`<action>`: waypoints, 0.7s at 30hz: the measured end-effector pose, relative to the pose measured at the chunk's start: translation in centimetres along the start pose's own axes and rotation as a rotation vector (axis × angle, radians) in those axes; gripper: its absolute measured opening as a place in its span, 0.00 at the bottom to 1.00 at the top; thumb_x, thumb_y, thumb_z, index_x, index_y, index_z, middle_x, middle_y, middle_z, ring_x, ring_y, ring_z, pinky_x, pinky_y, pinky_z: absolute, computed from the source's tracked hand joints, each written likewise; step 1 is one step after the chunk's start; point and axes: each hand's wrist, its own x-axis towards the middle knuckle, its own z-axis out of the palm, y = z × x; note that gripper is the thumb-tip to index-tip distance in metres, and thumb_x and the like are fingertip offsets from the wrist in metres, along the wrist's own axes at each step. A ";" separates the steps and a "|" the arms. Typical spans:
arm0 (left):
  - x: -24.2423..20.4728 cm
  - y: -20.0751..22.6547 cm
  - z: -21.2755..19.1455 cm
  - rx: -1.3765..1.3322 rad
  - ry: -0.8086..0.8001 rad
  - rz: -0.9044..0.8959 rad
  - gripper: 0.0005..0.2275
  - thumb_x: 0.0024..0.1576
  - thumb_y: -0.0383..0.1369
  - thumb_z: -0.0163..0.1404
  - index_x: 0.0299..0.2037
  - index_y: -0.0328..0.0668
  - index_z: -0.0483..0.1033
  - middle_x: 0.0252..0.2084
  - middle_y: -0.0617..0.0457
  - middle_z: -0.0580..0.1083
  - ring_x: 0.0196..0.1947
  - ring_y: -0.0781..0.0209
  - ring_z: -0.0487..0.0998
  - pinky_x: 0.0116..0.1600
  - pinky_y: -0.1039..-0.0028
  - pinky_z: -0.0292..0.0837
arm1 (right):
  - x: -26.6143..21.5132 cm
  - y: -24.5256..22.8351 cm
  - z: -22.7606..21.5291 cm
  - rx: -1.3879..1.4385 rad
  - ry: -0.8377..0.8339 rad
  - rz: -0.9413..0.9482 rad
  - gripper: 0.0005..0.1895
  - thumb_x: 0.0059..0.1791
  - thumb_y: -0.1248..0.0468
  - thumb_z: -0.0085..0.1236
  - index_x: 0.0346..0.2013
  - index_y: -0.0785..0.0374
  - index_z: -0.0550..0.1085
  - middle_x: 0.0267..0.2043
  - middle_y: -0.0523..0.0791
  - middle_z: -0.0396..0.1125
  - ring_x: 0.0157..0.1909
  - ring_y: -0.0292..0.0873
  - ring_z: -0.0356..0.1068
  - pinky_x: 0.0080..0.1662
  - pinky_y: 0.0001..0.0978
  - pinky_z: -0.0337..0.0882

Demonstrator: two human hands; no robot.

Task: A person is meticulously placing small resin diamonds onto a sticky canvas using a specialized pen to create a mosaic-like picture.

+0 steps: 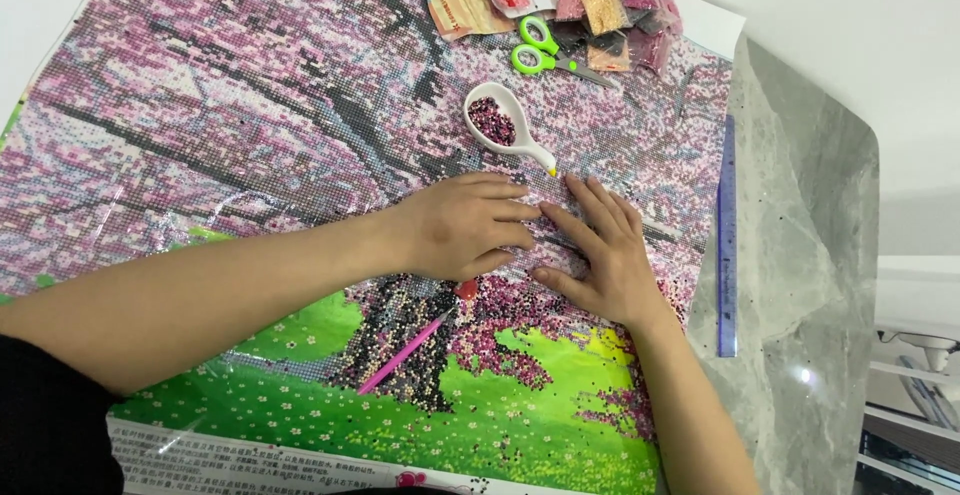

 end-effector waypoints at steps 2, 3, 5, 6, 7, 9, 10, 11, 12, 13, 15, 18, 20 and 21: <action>0.0 0.1 0.0 0.002 -0.017 -0.016 0.09 0.57 0.38 0.50 0.45 0.52 0.77 0.53 0.51 0.75 0.62 0.51 0.69 0.67 0.57 0.57 | 0.0 -0.1 -0.1 0.012 -0.004 0.007 0.37 0.43 0.37 0.57 0.61 0.50 0.68 0.69 0.55 0.55 0.71 0.60 0.49 0.64 0.58 0.47; 0.0 0.0 0.1 0.002 -0.018 -0.016 0.09 0.57 0.38 0.50 0.45 0.52 0.77 0.53 0.51 0.75 0.62 0.51 0.69 0.67 0.57 0.57 | 0.0 -0.1 -0.1 0.013 -0.004 0.007 0.37 0.43 0.37 0.57 0.61 0.50 0.68 0.69 0.55 0.55 0.71 0.60 0.49 0.64 0.58 0.47; -0.1 -0.1 0.2 0.022 -0.017 -0.012 0.09 0.57 0.38 0.50 0.46 0.52 0.77 0.53 0.51 0.75 0.63 0.51 0.68 0.67 0.58 0.57 | 0.1 -0.1 -0.1 0.004 -0.004 0.009 0.37 0.43 0.37 0.57 0.61 0.50 0.68 0.69 0.54 0.54 0.71 0.60 0.49 0.64 0.58 0.47; 0.0 0.0 0.0 0.021 -0.017 -0.014 0.09 0.57 0.38 0.50 0.46 0.52 0.77 0.53 0.51 0.75 0.63 0.51 0.68 0.67 0.58 0.57 | 0.1 -0.1 -0.1 0.005 -0.005 0.008 0.37 0.43 0.37 0.57 0.61 0.50 0.68 0.69 0.54 0.54 0.71 0.60 0.49 0.64 0.58 0.47; 0.0 0.0 -0.1 0.020 -0.022 -0.011 0.09 0.57 0.38 0.50 0.45 0.52 0.77 0.53 0.51 0.75 0.62 0.51 0.68 0.67 0.58 0.57 | 0.1 -0.1 -0.1 0.002 -0.003 0.005 0.37 0.43 0.37 0.56 0.61 0.50 0.68 0.69 0.54 0.54 0.72 0.59 0.49 0.65 0.57 0.47; 0.1 0.1 -0.2 0.019 -0.026 -0.010 0.09 0.57 0.38 0.50 0.45 0.52 0.77 0.52 0.51 0.75 0.62 0.51 0.69 0.67 0.58 0.57 | 0.1 -0.1 -0.1 -0.001 -0.001 0.002 0.37 0.43 0.37 0.56 0.61 0.50 0.68 0.69 0.54 0.54 0.72 0.59 0.48 0.65 0.56 0.47; 0.1 0.1 -0.3 0.016 -0.027 -0.014 0.09 0.57 0.38 0.50 0.45 0.52 0.77 0.52 0.51 0.76 0.62 0.51 0.69 0.67 0.58 0.57 | 0.0 -0.1 -0.1 -0.003 -0.007 0.004 0.37 0.43 0.37 0.56 0.62 0.49 0.68 0.69 0.53 0.54 0.72 0.58 0.48 0.65 0.56 0.46; 0.1 0.1 -0.3 0.012 -0.027 -0.017 0.09 0.57 0.38 0.50 0.45 0.52 0.77 0.51 0.51 0.76 0.62 0.51 0.69 0.67 0.57 0.57 | 0.0 0.0 -0.1 -0.005 -0.012 0.006 0.37 0.43 0.37 0.56 0.62 0.49 0.68 0.69 0.53 0.54 0.72 0.58 0.48 0.65 0.56 0.46; 0.1 0.1 -0.4 0.012 -0.027 -0.018 0.09 0.57 0.38 0.50 0.45 0.52 0.77 0.51 0.51 0.76 0.62 0.51 0.69 0.67 0.57 0.57 | 0.0 0.0 -0.1 -0.004 -0.013 0.006 0.37 0.43 0.37 0.56 0.62 0.49 0.68 0.69 0.53 0.54 0.72 0.58 0.48 0.65 0.56 0.46; 0.1 0.1 -0.4 0.009 -0.030 -0.018 0.09 0.57 0.38 0.49 0.46 0.52 0.77 0.51 0.51 0.76 0.62 0.51 0.69 0.67 0.58 0.57 | 0.0 0.0 -0.1 -0.008 -0.015 0.008 0.37 0.43 0.37 0.56 0.62 0.49 0.68 0.69 0.53 0.54 0.72 0.58 0.48 0.65 0.56 0.46; 0.1 0.0 -0.3 0.005 -0.034 -0.019 0.09 0.57 0.38 0.49 0.46 0.52 0.77 0.51 0.51 0.75 0.62 0.51 0.68 0.67 0.58 0.57 | 0.0 0.0 -0.1 -0.009 -0.018 0.010 0.37 0.43 0.37 0.56 0.62 0.49 0.68 0.69 0.53 0.54 0.72 0.58 0.48 0.65 0.56 0.46; 0.1 -0.1 0.0 0.018 -0.017 -0.006 0.10 0.57 0.38 0.50 0.46 0.53 0.77 0.52 0.51 0.75 0.62 0.51 0.68 0.67 0.58 0.57 | 0.0 -0.1 -0.1 -0.008 -0.015 0.011 0.37 0.43 0.37 0.56 0.61 0.50 0.69 0.69 0.54 0.54 0.72 0.58 0.48 0.65 0.56 0.46; 0.1 -0.1 0.1 0.009 -0.022 -0.005 0.10 0.57 0.38 0.50 0.47 0.52 0.77 0.52 0.51 0.75 0.62 0.51 0.68 0.67 0.58 0.57 | 0.0 0.0 -0.1 -0.015 -0.011 0.005 0.37 0.43 0.36 0.55 0.62 0.49 0.68 0.69 0.53 0.53 0.72 0.58 0.48 0.65 0.56 0.46; 0.1 -0.1 0.2 0.008 -0.023 -0.006 0.10 0.57 0.38 0.50 0.47 0.52 0.77 0.52 0.51 0.75 0.62 0.51 0.68 0.67 0.58 0.57 | 0.0 0.0 -0.1 -0.015 -0.012 0.005 0.37 0.43 0.36 0.55 0.62 0.49 0.68 0.69 0.53 0.53 0.72 0.58 0.48 0.65 0.56 0.46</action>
